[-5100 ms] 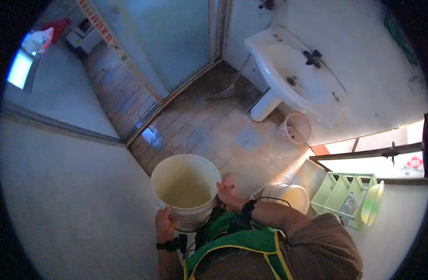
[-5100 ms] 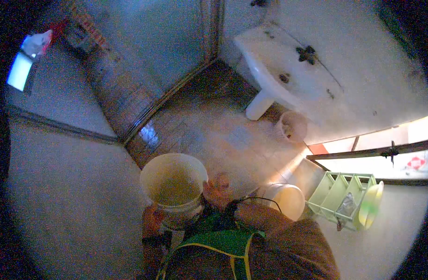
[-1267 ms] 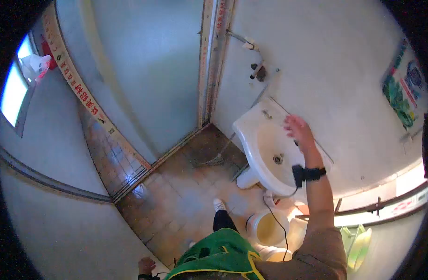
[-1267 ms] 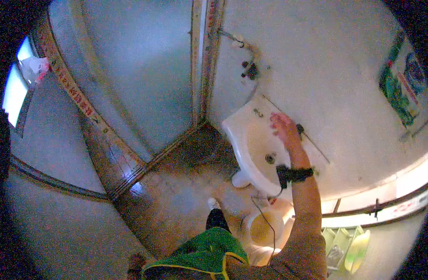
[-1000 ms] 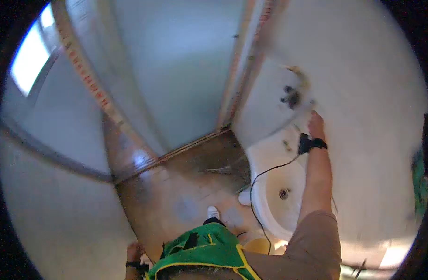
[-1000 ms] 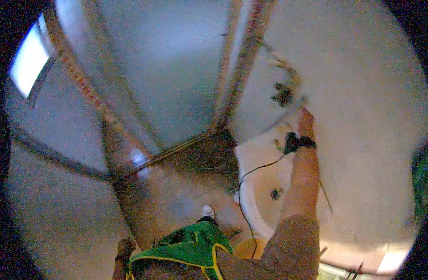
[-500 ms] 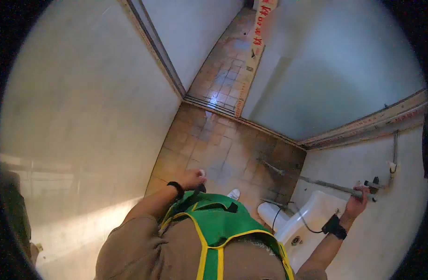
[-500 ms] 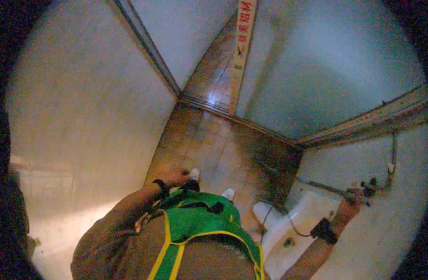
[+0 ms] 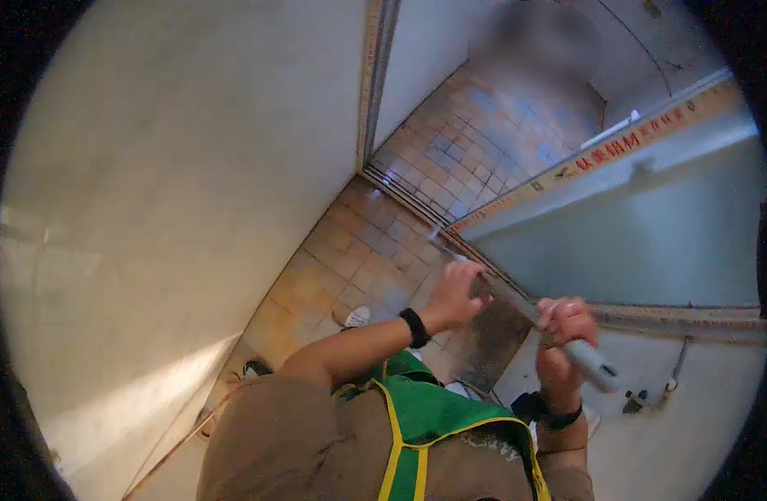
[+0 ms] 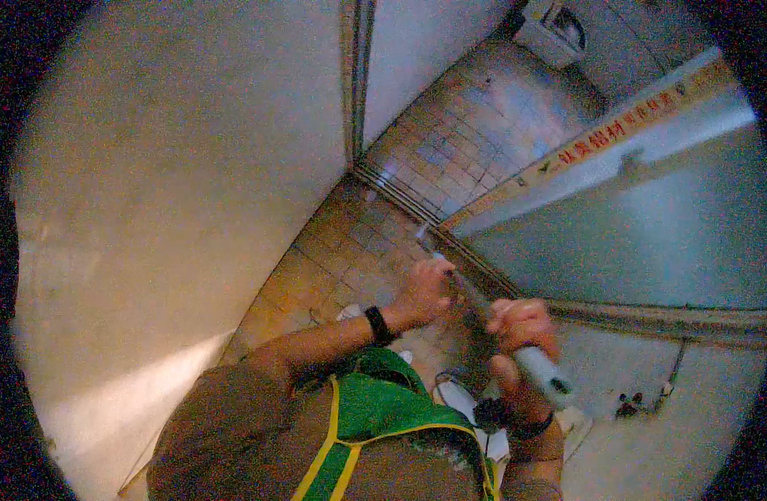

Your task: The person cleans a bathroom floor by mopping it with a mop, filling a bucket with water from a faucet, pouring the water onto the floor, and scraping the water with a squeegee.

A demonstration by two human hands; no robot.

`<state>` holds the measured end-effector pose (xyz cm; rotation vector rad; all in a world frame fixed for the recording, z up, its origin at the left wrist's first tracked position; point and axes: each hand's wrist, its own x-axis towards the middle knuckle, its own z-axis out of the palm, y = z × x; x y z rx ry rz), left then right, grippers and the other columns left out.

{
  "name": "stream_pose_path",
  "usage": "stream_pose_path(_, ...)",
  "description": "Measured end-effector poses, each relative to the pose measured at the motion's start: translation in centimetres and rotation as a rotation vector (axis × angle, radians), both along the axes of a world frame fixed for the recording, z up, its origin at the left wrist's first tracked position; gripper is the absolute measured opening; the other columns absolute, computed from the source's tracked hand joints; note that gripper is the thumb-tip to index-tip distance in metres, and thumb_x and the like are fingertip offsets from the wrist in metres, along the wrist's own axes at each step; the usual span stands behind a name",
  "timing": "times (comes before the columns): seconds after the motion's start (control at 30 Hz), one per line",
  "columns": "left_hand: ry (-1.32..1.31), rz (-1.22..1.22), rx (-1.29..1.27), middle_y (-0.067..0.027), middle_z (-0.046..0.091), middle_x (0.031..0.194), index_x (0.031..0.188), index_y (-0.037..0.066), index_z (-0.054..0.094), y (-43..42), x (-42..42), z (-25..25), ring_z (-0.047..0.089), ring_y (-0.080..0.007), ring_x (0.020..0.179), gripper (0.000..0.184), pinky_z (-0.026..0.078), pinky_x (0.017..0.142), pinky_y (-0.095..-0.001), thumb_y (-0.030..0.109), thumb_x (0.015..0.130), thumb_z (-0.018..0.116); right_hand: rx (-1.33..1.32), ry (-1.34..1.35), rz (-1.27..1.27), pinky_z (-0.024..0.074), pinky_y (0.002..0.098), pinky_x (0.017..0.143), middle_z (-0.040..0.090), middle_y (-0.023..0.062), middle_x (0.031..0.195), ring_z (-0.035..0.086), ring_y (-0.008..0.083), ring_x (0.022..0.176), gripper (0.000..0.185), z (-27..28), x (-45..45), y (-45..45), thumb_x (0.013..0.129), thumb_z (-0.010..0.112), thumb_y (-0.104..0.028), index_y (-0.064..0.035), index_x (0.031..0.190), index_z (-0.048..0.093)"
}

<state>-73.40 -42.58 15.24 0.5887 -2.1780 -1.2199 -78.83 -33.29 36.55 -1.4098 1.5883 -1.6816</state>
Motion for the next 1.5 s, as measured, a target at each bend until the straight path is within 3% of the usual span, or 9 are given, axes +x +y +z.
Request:
stream_pose_path(0.13,-0.150,-0.246,-0.066,-0.0061,0.057,0.093,0.094,0.014,0.055,-6.4,2.5,-4.8,0.050,-0.0288,0.091,0.030,0.041,0.077,-0.0412,0.011,0.065,0.063,0.400,0.117,0.428,0.0303,0.0454,0.095,0.053,0.0138,0.108,0.045,0.0323,0.109,0.025,-1.0,1.7,-3.0,0.072,0.059,-0.016,-0.0049,0.094,0.055)
stream_pose_path(0.27,-0.473,-0.564,-0.235,-0.0049,0.059,0.084,0.084,0.015,0.060,-9.8,3.7,-5.3,0.054,-0.0278,0.087,0.021,0.044,0.071,-0.0411,0.008,0.064,0.060,0.558,-0.176,0.912,0.0170,0.0456,0.105,0.035,0.0159,0.135,0.019,0.0344,0.131,0.052,-3.7,-1.7,-2.1,0.083,0.053,-0.028,-0.0054,0.128,0.040)
stream_pose_path(0.4,-0.604,-0.737,-0.354,-0.0055,0.060,0.082,0.081,0.016,0.063,-9.9,2.4,-6.0,0.056,-0.0263,0.090,0.019,0.046,0.071,-0.0401,0.011,0.064,0.061,1.076,-0.555,0.106,0.0373,0.0330,0.093,0.051,0.0110,0.118,0.048,0.0225,0.109,0.049,-6.7,1.7,1.2,0.086,0.050,-0.028,-0.0042,0.128,0.039)
stream_pose_path(0.53,-0.642,-0.945,-0.415,-0.0086,0.061,0.080,0.077,0.013,0.064,-8.4,0.8,-9.6,0.059,-0.0284,0.085,0.014,0.046,0.068,-0.0425,0.011,0.064,0.060,1.229,-0.938,-0.032,0.0459,0.0280,0.066,0.058,0.0052,0.087,0.055,0.0141,0.076,0.050,-10.3,2.4,1.7,0.086,0.049,-0.025,-0.0034,0.128,0.034)
stream_pose_path(0.7,-0.730,-1.241,-0.325,-0.0146,0.062,0.074,0.069,0.010,0.061,-7.5,-1.0,-9.5,0.061,-0.0324,0.075,0.008,0.044,0.067,-0.0486,0.011,0.062,0.058,1.287,-0.647,0.049,0.0464,0.0276,0.069,0.057,0.0101,0.092,0.056,0.0140,0.078,0.052,-9.7,2.1,1.6,0.081,0.055,-0.015,-0.0035,0.127,0.034)
stream_pose_path(0.8,-0.823,-1.227,-0.296,-0.0098,0.062,0.085,0.081,0.011,0.064,-7.7,-1.1,-7.4,0.059,-0.0277,0.086,0.016,0.042,0.079,-0.0511,0.017,0.067,0.059,1.379,-0.734,0.142,0.0448,0.0256,0.075,0.056,0.0088,0.099,0.055,0.0137,0.087,0.053,-8.9,0.8,2.9,0.079,0.051,-0.008,-0.0015,0.128,0.033)
stream_pose_path(0.93,-0.295,-0.825,-0.238,-0.0078,0.057,0.074,0.078,0.014,0.058,-6.0,3.2,-9.6,0.054,-0.0269,0.088,0.014,0.034,0.088,-0.0508,0.019,0.065,0.060,1.261,-1.156,-0.012,0.0454,0.0243,0.069,0.057,0.0062,0.091,0.055,0.0127,0.079,0.044,-11.7,1.9,6.9,0.084,0.049,-0.014,-0.0041,0.126,0.039)
stream_pose_path(1.0,-0.414,-0.712,-0.214,-0.0076,0.058,0.076,0.075,0.014,0.059,-5.1,4.0,-12.7,0.054,-0.0269,0.088,0.012,0.035,0.086,-0.0503,0.020,0.065,0.061,1.298,-0.857,0.007,0.0438,0.0210,0.062,0.059,0.0014,0.080,0.055,0.0104,0.068,0.036,-11.4,2.9,5.1,0.088,0.045,-0.019,-0.0057,0.121,0.045)
stream_pose_path(1.5,-0.444,-0.608,-0.216,-0.0105,0.059,0.066,0.066,0.014,0.060,-16.3,0.5,-23.3,0.056,-0.0321,0.069,0.011,0.043,0.061,-0.0437,0.022,0.061,0.065,1.202,-1.417,0.069,0.0359,0.0201,0.034,0.050,0.0033,0.067,0.045,0.0071,0.046,0.012,-20.4,-5.3,-7.6,0.088,0.046,-0.019,-0.0067,0.088,0.046)
